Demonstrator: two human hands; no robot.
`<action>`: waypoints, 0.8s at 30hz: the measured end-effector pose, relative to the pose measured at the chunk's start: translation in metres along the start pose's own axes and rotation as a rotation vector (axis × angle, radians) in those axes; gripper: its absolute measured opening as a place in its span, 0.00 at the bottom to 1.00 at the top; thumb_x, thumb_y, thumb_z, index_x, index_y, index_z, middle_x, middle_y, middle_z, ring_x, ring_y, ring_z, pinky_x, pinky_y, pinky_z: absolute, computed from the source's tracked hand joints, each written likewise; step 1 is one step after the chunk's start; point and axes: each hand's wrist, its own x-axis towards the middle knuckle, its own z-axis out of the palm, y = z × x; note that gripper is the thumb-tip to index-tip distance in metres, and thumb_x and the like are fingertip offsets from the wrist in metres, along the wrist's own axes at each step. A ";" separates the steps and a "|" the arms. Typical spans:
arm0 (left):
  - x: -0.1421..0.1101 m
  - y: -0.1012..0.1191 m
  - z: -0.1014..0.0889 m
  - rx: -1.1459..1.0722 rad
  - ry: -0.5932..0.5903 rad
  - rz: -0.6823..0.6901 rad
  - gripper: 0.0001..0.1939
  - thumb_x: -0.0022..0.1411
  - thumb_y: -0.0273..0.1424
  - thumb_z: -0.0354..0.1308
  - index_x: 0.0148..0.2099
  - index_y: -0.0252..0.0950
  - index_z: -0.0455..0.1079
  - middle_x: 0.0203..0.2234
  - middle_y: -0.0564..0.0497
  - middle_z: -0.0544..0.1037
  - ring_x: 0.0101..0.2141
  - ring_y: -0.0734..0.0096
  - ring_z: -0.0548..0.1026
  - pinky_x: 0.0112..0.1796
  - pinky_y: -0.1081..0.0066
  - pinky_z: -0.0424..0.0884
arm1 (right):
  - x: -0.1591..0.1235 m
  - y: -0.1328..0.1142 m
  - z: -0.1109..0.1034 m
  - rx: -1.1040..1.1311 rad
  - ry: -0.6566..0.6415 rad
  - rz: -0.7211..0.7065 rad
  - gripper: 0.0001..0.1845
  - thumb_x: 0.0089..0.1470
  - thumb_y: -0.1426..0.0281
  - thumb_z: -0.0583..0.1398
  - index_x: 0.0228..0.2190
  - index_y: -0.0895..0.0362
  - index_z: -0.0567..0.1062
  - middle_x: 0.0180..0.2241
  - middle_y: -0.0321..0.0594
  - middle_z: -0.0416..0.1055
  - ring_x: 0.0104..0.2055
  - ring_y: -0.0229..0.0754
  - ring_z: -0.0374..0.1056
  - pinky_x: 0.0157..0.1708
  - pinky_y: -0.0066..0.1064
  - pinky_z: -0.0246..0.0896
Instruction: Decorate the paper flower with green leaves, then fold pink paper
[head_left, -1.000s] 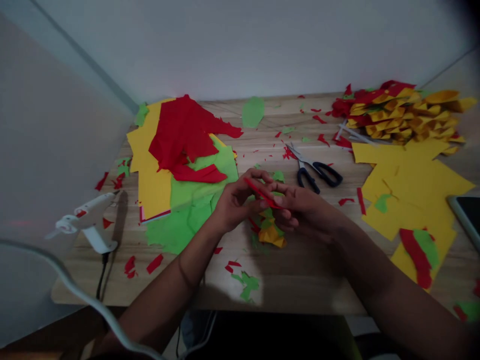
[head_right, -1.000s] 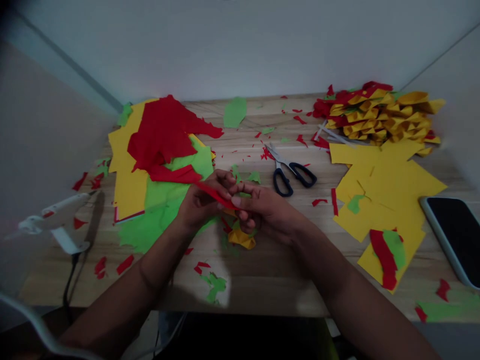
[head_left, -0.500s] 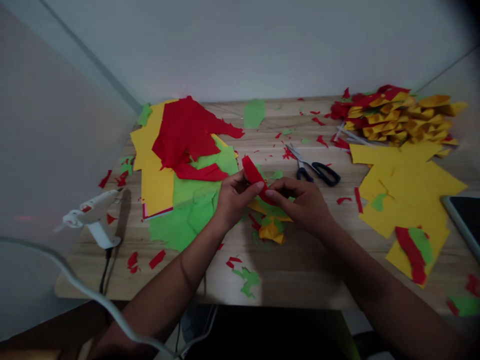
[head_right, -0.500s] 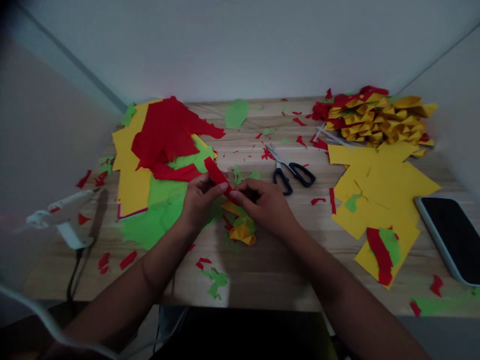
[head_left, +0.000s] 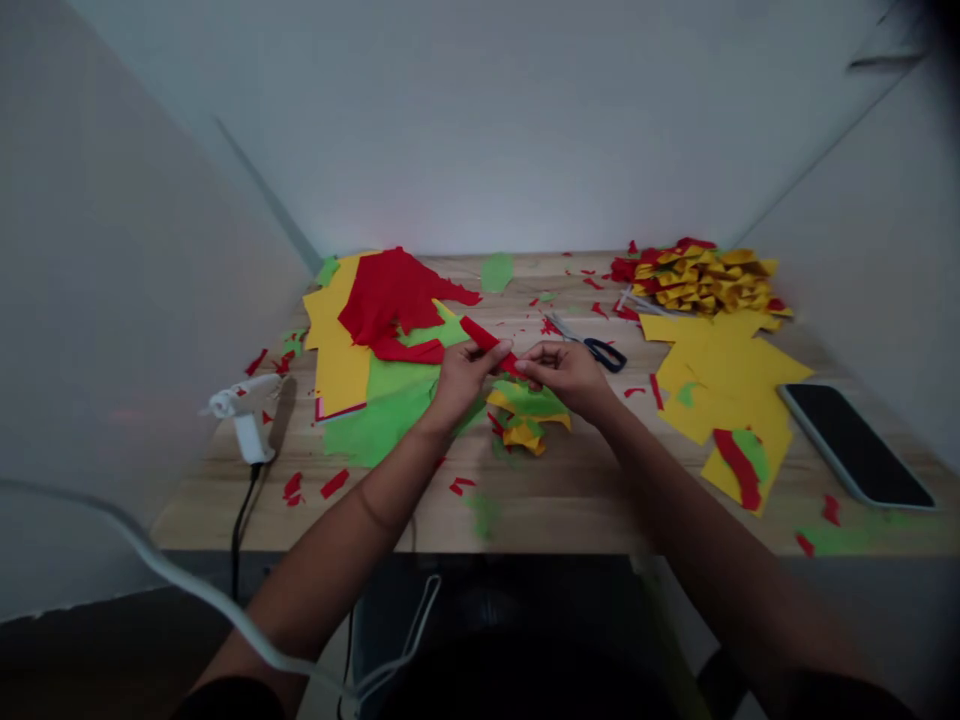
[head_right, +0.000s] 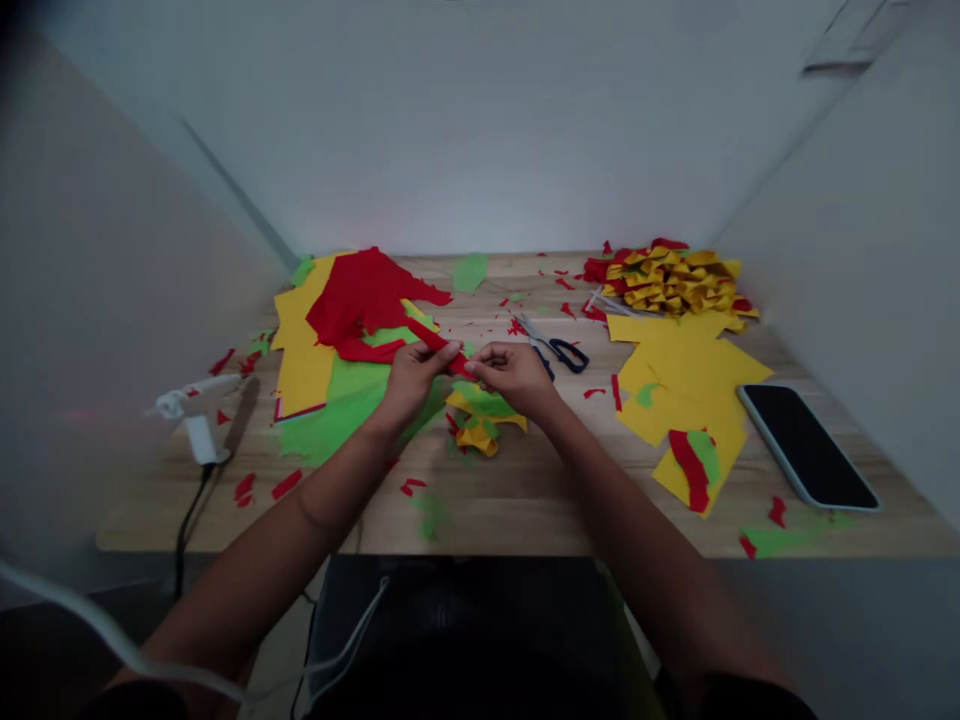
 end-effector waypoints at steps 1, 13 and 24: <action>-0.002 0.001 0.000 -0.001 0.003 -0.004 0.23 0.45 0.48 0.72 0.29 0.32 0.78 0.21 0.52 0.76 0.23 0.76 0.70 0.28 0.73 0.67 | -0.004 -0.002 0.001 0.019 0.009 0.016 0.20 0.37 0.55 0.70 0.23 0.58 0.75 0.18 0.33 0.70 0.19 0.33 0.62 0.21 0.27 0.58; -0.096 0.020 0.017 -0.113 -0.047 -0.192 0.27 0.43 0.49 0.73 0.33 0.31 0.75 0.25 0.50 0.77 0.25 0.74 0.74 0.26 0.75 0.69 | -0.059 0.002 0.029 0.191 0.102 -0.027 0.25 0.35 0.51 0.72 0.26 0.57 0.74 0.19 0.34 0.73 0.20 0.37 0.69 0.22 0.28 0.67; -0.131 0.027 0.000 -0.059 0.160 -0.099 0.24 0.41 0.48 0.73 0.31 0.32 0.75 0.25 0.50 0.77 0.27 0.73 0.74 0.27 0.76 0.67 | -0.063 0.001 0.013 -0.365 0.162 -0.018 0.09 0.58 0.67 0.62 0.38 0.59 0.77 0.38 0.48 0.79 0.41 0.46 0.77 0.41 0.35 0.72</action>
